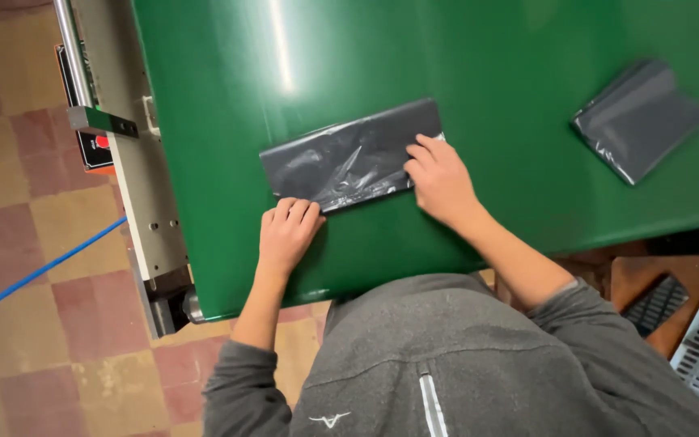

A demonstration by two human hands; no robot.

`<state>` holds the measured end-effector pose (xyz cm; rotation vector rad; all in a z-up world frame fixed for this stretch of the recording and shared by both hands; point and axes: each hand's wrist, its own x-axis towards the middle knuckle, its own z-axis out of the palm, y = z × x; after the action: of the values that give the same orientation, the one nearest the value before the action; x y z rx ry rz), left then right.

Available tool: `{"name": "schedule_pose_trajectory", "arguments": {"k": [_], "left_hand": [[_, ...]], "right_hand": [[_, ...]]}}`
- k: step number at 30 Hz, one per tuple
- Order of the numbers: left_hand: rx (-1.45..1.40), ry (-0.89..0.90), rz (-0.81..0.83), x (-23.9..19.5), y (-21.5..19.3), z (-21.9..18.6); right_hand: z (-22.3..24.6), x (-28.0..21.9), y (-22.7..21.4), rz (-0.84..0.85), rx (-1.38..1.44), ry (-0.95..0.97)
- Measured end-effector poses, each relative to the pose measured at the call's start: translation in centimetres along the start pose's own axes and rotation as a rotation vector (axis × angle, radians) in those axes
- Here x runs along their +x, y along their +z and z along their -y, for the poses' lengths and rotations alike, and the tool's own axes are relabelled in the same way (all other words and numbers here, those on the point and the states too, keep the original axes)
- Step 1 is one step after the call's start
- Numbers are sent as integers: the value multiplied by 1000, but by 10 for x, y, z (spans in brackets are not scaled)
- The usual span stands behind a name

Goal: Folding plastic bags and placing them into a plastic crate.

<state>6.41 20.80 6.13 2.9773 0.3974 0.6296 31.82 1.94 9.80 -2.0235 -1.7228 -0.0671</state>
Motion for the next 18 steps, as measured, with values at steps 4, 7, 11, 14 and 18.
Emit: {"name": "schedule_pose_trajectory", "arguments": {"k": [4, 7, 11, 14, 18], "left_hand": [[-138, 31, 508, 11, 9, -15], [-568, 108, 531, 48, 11, -29], [-1192, -169, 776, 103, 70, -8], [-1354, -656, 890, 120, 111, 17], [-1059, -540, 711, 138, 104, -1]], "right_hand": [[49, -6, 15, 70, 89, -92], [42, -40, 49, 68, 272, -176], [24, -85, 57, 17, 717, 98], [-33, -155, 168, -142, 1241, 797], [-41, -110, 123, -382, 1560, 1197]]}}
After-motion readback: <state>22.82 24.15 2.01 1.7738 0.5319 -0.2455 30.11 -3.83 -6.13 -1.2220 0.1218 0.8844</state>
